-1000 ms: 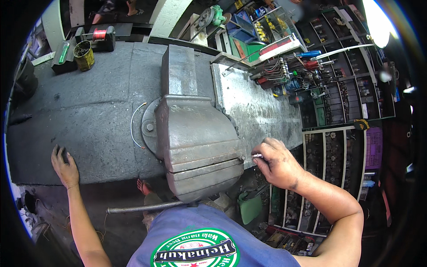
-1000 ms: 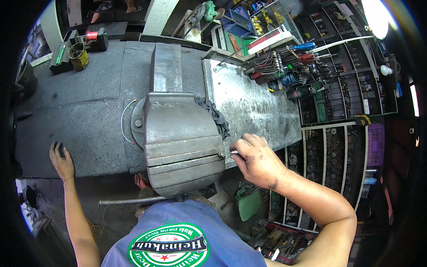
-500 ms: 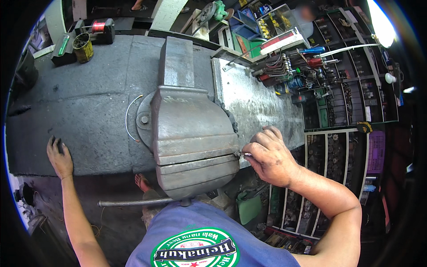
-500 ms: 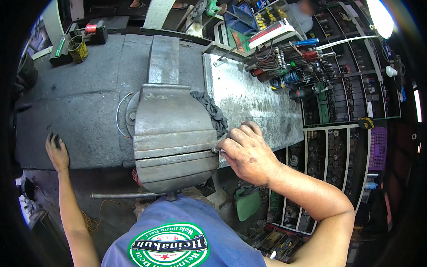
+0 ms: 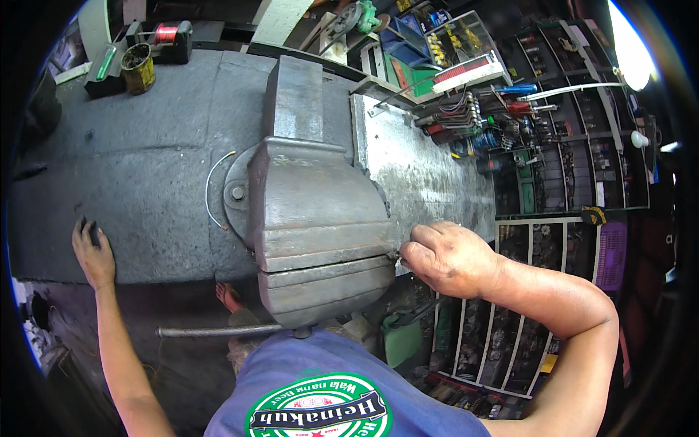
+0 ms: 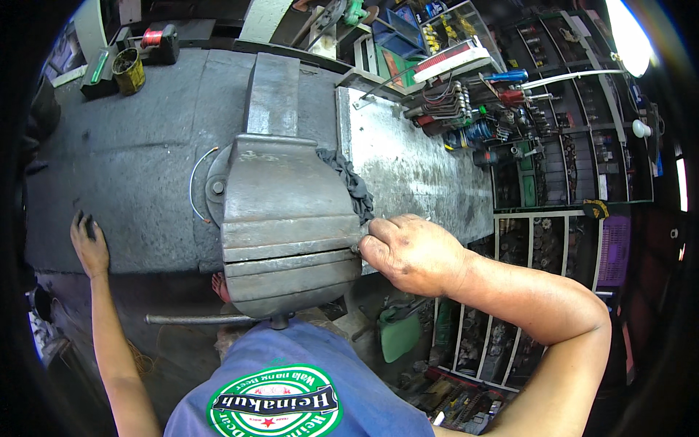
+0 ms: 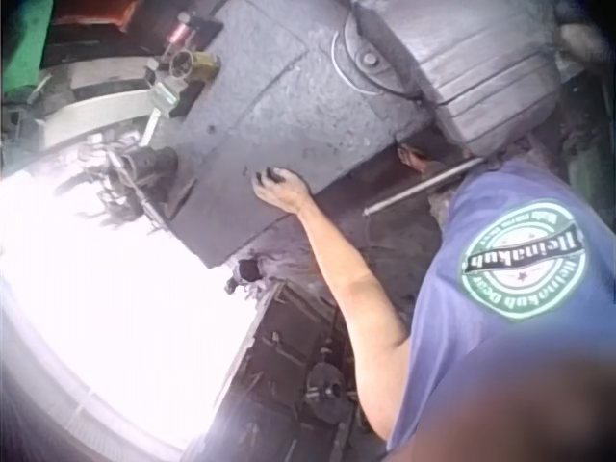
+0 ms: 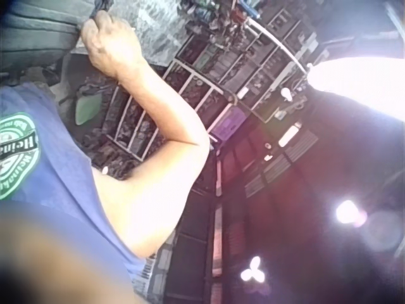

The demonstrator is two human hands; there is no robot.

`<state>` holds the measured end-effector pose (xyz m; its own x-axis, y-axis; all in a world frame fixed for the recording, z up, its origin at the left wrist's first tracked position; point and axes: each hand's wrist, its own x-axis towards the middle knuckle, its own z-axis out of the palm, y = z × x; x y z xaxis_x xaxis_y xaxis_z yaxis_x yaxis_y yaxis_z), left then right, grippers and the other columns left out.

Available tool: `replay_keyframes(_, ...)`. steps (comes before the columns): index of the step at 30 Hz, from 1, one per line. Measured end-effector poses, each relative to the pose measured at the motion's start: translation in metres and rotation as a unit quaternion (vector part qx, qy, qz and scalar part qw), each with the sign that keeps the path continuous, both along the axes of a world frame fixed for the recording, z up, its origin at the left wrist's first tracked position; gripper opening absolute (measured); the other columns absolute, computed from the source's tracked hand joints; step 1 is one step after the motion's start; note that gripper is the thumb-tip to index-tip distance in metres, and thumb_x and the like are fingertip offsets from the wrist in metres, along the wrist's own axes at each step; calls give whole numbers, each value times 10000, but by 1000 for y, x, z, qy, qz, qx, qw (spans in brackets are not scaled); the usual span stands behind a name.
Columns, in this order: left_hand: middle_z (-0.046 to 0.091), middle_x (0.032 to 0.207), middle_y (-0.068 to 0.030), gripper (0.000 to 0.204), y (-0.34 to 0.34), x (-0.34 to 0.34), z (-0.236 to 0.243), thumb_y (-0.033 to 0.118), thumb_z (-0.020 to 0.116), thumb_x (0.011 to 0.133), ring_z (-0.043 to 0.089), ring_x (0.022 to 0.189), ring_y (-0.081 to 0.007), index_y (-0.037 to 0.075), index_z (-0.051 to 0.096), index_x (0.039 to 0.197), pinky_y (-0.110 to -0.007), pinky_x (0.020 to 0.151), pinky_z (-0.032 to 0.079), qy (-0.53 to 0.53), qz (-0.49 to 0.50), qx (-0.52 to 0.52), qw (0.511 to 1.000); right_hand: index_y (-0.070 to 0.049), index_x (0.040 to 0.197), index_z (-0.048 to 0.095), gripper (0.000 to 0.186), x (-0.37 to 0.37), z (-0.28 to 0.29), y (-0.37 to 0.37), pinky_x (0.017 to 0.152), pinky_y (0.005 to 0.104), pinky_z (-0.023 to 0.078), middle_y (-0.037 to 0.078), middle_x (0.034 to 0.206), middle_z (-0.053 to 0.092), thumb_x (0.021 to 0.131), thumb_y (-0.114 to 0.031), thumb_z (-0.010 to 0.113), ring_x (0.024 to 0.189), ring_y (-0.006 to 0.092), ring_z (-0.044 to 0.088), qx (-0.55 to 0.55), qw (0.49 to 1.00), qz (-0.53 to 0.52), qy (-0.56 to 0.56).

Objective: The person sits on the floor and uses a rotary tool to grind a small metal part. They then move to a bench vise, secure the part, and use a file to smooth its edges. The person returns to the floor to continue grinding the part with the rotary tool.

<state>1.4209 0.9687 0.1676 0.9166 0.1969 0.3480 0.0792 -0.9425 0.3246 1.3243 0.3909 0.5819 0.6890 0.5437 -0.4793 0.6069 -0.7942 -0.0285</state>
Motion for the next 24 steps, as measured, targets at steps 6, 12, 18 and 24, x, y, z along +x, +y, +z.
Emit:
replay_keyframes(6, 596, 1513, -150, 286, 5, 1, -4, 115, 672, 1014, 528, 1425, -359, 17, 692, 1281, -457, 1208, 422, 2, -2, -2, 1000, -51, 959, 579, 166, 5, -4, -1, 676, 477, 571, 120, 874, 598, 862, -161, 658, 770, 350, 678, 11, 999, 26, 18)
replay_keyframes(12, 605, 1511, -136, 279, 7, 0, -8, 122, 682, 1017, 535, 1422, -349, 27, 697, 1279, -450, 1205, 425, -2, -6, -12, 1000, -54, 959, 573, 195, 7, -5, -6, 557, 474, 572, 118, 844, 588, 823, -136, 686, 673, 341, 680, 3, 999, -8, 46)
replay_keyframes(18, 617, 1502, -133, 270, 8, 1, -8, 134, 681, 1026, 544, 1417, -346, 21, 705, 1270, -445, 1199, 427, -3, -16, -15, 1000, -55, 967, 566, 195, 1, -12, -1, 559, 487, 574, 132, 825, 575, 890, -144, 721, 666, 353, 685, 36, 997, -64, 24)
replay_keyframes(24, 618, 1503, -136, 271, 10, 1, -8, 142, 673, 1030, 547, 1416, -350, 9, 710, 1263, -450, 1198, 424, -2, -21, -14, 1000, -61, 973, 578, 206, -7, -14, -4, 553, 477, 554, 107, 808, 543, 855, -144, 725, 643, 334, 667, 15, 998, -59, 26)
